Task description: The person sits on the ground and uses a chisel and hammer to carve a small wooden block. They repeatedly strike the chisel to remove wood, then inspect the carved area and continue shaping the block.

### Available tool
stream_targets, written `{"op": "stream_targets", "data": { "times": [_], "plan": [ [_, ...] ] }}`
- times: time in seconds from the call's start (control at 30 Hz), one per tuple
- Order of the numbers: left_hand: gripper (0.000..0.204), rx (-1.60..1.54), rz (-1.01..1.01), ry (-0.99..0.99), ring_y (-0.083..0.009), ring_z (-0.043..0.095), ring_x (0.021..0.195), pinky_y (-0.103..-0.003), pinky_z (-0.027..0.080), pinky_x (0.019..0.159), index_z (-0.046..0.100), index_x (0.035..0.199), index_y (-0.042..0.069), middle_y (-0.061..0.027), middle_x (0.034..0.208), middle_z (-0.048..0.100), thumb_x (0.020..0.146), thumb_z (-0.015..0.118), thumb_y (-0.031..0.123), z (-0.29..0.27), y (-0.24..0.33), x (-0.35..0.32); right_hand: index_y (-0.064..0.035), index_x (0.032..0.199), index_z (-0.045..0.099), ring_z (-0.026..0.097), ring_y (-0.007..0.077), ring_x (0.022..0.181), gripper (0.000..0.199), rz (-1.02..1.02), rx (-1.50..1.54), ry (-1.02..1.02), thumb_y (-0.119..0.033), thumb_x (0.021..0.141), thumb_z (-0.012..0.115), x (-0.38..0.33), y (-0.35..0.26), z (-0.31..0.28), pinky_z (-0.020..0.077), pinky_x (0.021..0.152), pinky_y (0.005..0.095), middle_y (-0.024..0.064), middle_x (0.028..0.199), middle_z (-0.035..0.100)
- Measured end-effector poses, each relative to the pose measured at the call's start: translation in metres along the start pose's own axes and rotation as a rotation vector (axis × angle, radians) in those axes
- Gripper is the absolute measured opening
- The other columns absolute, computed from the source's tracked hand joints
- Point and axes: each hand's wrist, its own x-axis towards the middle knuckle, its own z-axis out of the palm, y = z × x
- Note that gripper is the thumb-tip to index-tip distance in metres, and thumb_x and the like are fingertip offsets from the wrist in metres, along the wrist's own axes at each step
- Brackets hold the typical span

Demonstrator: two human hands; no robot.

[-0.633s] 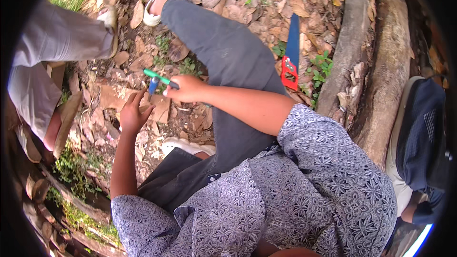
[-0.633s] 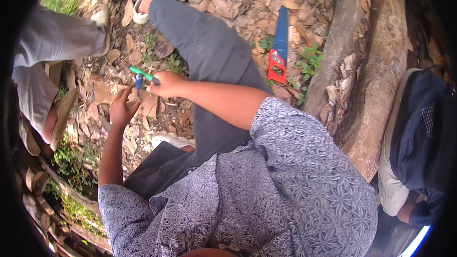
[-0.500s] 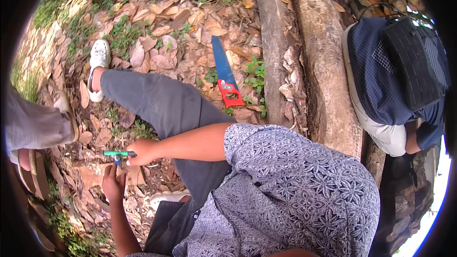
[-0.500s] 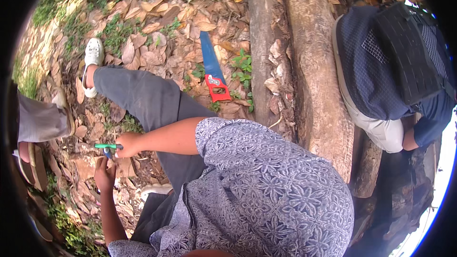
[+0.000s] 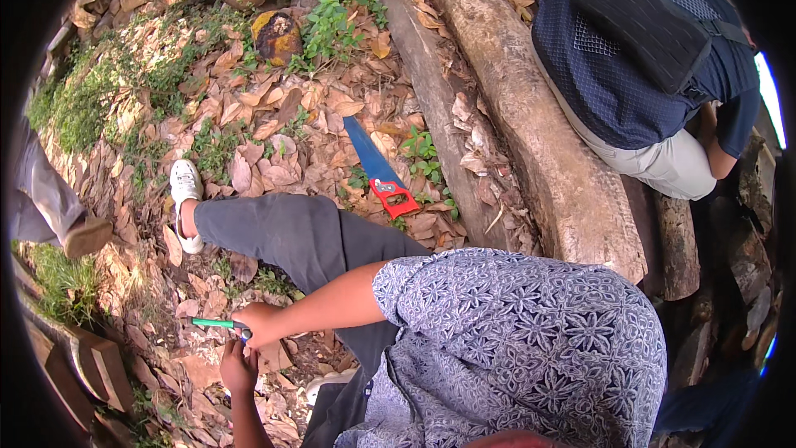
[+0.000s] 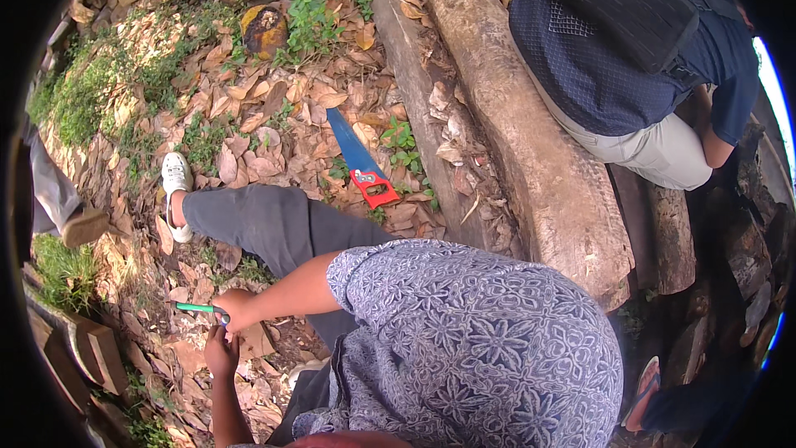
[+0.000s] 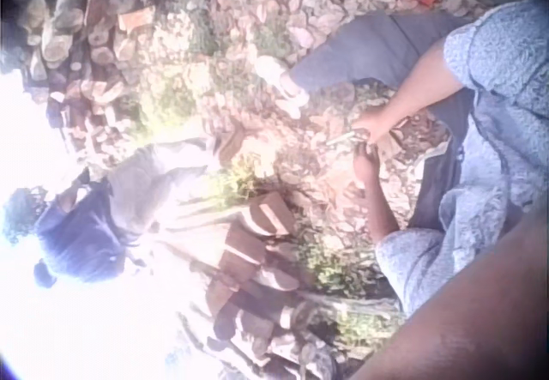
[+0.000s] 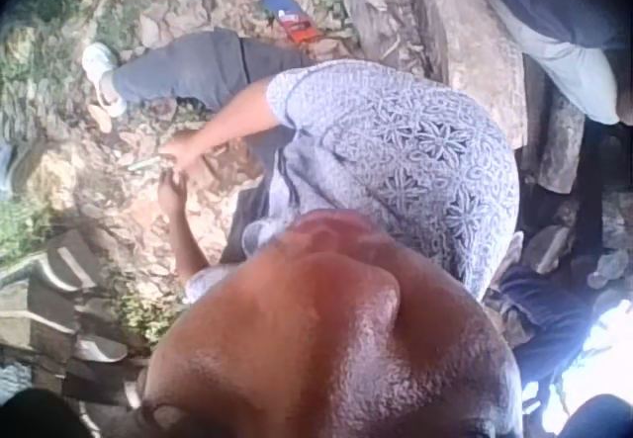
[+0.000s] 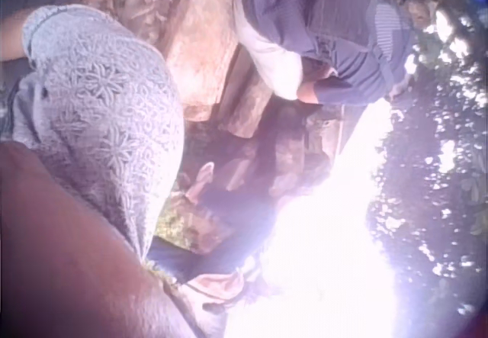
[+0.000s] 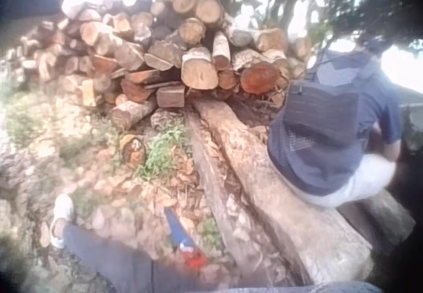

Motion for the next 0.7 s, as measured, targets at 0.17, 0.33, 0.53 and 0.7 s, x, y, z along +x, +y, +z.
{"op": "stream_targets", "data": {
  "times": [0.17, 0.33, 0.53, 0.7],
  "plan": [
    [0.032, -0.088, -0.138, 0.085, -0.026, 0.072, 0.08, -0.039, 0.056, 0.07, 0.072, 0.106, 0.012, -0.0043, 0.099, 0.074, 0.08, 0.083, 0.028, -0.002, -0.02, -0.002, -0.0051, 0.097, 0.067, 0.069, 0.0232, 0.073, 0.033, 0.019, -0.057, 0.087, -0.026, 0.076, 0.081, 0.017, -0.015, -0.023, 0.0549, 0.07, 0.0387, 0.013, 0.082, 0.07],
    [0.033, -0.152, -0.307, 0.025, -0.0217, 0.073, 0.078, -0.038, 0.058, 0.072, 0.07, 0.118, 0.014, -0.0057, 0.101, 0.074, 0.096, 0.068, 0.038, -0.005, -0.024, -0.003, -0.0058, 0.096, 0.066, 0.069, 0.0176, 0.07, 0.037, 0.033, 0.033, 0.128, -0.033, 0.079, 0.083, 0.029, -0.015, -0.037, 0.0535, 0.067, 0.035, 0.0065, 0.078, 0.07],
    [0.031, -0.135, -0.416, 0.123, -0.0268, 0.073, 0.08, -0.041, 0.057, 0.075, 0.071, 0.118, 0.016, -0.0086, 0.103, 0.075, 0.101, 0.059, 0.039, 0.012, -0.028, -0.009, -0.0049, 0.1, 0.066, 0.059, 0.0066, 0.068, 0.038, 0.016, -0.109, 0.048, -0.036, 0.085, 0.082, 0.028, -0.022, -0.035, 0.047, 0.063, 0.0273, -0.0016, 0.075, 0.065],
    [0.028, -0.198, -0.478, 0.044, -0.0275, 0.072, 0.094, -0.043, 0.056, 0.082, 0.07, 0.118, 0.017, -0.0089, 0.108, 0.074, 0.098, 0.055, 0.03, 0.003, -0.008, -0.003, -0.005, 0.101, 0.066, 0.059, 0.0089, 0.068, 0.042, -0.045, -0.12, 0.007, -0.039, 0.083, 0.082, 0.031, -0.012, -0.027, 0.0474, 0.063, 0.0292, 0.0003, 0.078, 0.066]
  ]
}}
